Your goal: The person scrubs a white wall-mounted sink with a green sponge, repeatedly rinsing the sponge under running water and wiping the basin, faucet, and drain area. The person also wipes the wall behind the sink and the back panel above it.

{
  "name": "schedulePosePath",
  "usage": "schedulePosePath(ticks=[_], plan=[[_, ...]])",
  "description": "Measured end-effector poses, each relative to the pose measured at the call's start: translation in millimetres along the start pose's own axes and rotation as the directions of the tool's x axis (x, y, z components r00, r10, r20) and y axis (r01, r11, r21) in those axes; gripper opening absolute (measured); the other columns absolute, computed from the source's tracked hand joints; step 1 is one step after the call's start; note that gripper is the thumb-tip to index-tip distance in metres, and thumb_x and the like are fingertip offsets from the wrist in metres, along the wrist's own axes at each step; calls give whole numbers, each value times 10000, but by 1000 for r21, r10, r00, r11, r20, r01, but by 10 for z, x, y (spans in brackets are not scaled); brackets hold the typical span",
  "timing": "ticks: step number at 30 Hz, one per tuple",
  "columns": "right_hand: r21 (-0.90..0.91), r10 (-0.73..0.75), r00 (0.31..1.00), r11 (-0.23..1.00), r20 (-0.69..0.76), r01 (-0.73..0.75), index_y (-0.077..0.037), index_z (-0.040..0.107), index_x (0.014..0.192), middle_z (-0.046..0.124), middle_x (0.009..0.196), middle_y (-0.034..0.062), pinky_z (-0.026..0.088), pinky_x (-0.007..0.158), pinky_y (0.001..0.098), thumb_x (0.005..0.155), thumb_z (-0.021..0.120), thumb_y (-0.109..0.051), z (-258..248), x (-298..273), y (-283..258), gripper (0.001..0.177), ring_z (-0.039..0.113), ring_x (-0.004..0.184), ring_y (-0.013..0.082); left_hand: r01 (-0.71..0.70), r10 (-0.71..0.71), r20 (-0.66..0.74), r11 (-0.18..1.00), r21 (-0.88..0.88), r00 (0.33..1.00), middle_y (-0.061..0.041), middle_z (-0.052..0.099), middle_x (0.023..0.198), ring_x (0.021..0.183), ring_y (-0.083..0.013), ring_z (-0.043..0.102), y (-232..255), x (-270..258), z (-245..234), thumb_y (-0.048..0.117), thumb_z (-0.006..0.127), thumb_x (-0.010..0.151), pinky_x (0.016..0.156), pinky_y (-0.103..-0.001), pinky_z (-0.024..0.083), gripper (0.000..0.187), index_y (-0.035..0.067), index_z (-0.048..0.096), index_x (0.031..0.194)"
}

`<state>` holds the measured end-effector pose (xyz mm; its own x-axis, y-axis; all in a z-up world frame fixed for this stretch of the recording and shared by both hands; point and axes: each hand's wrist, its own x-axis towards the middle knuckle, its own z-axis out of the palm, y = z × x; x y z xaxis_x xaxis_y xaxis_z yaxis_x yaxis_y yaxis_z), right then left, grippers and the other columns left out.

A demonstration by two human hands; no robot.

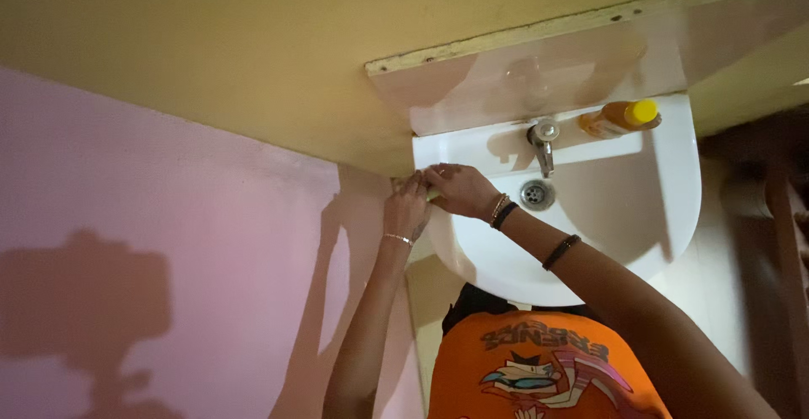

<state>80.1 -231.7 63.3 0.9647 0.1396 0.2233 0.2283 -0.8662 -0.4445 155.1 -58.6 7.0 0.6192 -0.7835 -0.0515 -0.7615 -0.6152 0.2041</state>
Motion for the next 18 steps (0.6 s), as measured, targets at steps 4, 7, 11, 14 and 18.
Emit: schedulePosePath(ticks=[4,7,11,14,18], plan=[[-56,-98,995,994,-7,97,-2,586,1252,690,1194,192,574,903,425,796,777,-350,72,-84,-102,605,686,1078,336,-50,49,-25,998,-47,998,-146,570,1493,1080,-289,721,42,-249,-81,179,689,866,828,-381,628,444,-11,685,1267],[71,-33,998,997,56,29,-10,589,1267,696,1210,176,581,886,415,791,758,-285,21,-271,-227,575,690,1097,331,-55,57,49,998,-39,997,-131,519,1514,1000,-251,743,161,-426,-239,212,647,875,757,-346,631,463,3,667,1288],[67,-53,992,997,115,45,-6,591,1232,685,1226,211,577,889,425,803,749,-272,-6,-495,-389,529,686,1099,346,90,-84,354,996,-1,931,-133,416,1635,862,-196,756,313,-623,-144,223,538,1065,681,-287,621,415,12,556,1422],[83,-117,990,990,79,111,16,584,1221,680,1215,239,578,874,428,789,751,-281,7,-682,-459,550,685,1087,360,45,-47,145,999,18,988,-152,458,1585,986,-218,731,485,-955,40,180,580,1019,667,-300,626,469,17,529,1456],[113,-130,977,987,171,112,2,579,1174,692,1188,214,581,904,434,812,739,-277,-1,-965,-538,484,693,1088,354,-131,206,-293,957,257,934,-108,507,1561,1321,-239,721,810,-1316,115,113,632,888,1010,-314,611,612,3,480,1471]])
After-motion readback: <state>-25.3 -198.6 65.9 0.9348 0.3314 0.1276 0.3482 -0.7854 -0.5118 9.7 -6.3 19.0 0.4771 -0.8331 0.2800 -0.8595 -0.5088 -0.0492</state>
